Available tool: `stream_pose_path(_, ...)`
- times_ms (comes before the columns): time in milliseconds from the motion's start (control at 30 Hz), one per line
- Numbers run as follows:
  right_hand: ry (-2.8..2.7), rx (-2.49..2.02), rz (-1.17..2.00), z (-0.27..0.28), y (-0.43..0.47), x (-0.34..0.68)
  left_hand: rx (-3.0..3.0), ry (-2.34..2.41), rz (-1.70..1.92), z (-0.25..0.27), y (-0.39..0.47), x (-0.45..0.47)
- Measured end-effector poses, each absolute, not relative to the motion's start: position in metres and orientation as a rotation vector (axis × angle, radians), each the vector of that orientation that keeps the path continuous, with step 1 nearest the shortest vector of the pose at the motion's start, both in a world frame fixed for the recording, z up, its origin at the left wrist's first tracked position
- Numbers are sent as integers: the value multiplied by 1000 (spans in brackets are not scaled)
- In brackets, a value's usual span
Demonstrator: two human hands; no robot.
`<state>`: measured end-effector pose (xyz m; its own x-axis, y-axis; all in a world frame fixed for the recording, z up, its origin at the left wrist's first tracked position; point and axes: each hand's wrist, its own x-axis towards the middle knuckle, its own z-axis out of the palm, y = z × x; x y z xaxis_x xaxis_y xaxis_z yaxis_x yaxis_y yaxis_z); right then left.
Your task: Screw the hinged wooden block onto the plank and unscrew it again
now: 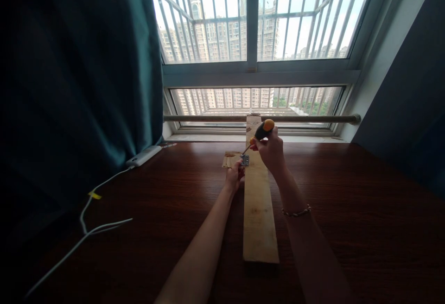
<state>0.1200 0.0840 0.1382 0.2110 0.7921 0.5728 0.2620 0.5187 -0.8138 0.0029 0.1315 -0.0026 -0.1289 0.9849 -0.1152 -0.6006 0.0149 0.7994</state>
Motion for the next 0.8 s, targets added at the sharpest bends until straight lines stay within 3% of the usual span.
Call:
stream_pose_path(467, -1374, -988, 456, 139, 84, 120, 616, 857, 1513, -2, 130, 3)
stream_pose_path(800, -1294, -1132, 187, 124, 98, 126, 624, 842, 1534, -1, 129, 3)
